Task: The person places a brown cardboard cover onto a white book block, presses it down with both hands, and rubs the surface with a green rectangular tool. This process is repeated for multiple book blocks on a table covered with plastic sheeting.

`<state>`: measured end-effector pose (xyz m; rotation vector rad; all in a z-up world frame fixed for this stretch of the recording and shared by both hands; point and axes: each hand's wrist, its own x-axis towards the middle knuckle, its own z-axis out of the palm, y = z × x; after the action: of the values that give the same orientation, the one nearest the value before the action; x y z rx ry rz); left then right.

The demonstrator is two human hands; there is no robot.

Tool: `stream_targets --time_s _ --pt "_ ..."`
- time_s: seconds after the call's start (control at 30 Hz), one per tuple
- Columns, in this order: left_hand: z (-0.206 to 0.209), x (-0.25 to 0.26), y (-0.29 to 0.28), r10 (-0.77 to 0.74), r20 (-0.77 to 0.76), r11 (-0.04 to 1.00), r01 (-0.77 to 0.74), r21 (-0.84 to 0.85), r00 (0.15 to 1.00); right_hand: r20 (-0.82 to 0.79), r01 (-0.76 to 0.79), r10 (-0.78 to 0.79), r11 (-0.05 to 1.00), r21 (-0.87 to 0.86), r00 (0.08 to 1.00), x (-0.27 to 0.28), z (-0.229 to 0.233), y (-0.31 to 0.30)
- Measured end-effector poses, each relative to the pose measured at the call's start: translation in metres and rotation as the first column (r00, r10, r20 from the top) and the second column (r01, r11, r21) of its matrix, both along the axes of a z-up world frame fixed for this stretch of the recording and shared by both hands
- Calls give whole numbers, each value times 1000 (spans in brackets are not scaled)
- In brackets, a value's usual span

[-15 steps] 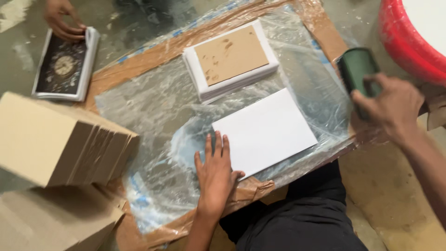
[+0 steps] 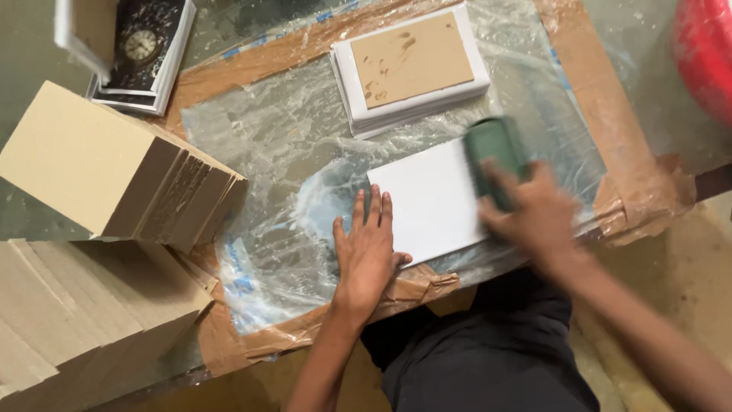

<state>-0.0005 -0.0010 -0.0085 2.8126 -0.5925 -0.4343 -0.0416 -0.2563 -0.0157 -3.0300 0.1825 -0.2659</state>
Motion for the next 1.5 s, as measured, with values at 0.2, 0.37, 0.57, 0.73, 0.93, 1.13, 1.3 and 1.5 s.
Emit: stream_targets --time_s 0.2,0.37,0.57,0.73,0.93,1.13,1.3,1.5 --pt "-1 1 -2 -9 -4 1000 9 30 1000 -58 161 -163 986 -35 985 4 32 -48" --pt "4 3 -1 -11 -30 998 13 63 999 58 -287 281 948 137 958 9 -4 83" --pt "37 0 -22 -100 -82 874 127 469 992 64 114 -112 993 -34 992 -13 4 -48" --pt "22 -82 -134 -241 133 935 192 299 961 -154 256 -253 967 0 955 -4 63 -100" --pt "-19 -82 -242 -162 412 985 122 122 897 -113 127 -115 987 100 987 12 71 -8" --pt "-33 -57 -231 -16 462 989 81 -122 887 -240 -134 213 942 309 947 28 4 133" --pt "-36 -75 -215 38 479 960 102 -262 877 -214 -329 442 849 414 871 40 6 193" --pt "-11 -119 -75 27 535 889 224 -399 844 -163 10 68 900 436 984 53 25 22"
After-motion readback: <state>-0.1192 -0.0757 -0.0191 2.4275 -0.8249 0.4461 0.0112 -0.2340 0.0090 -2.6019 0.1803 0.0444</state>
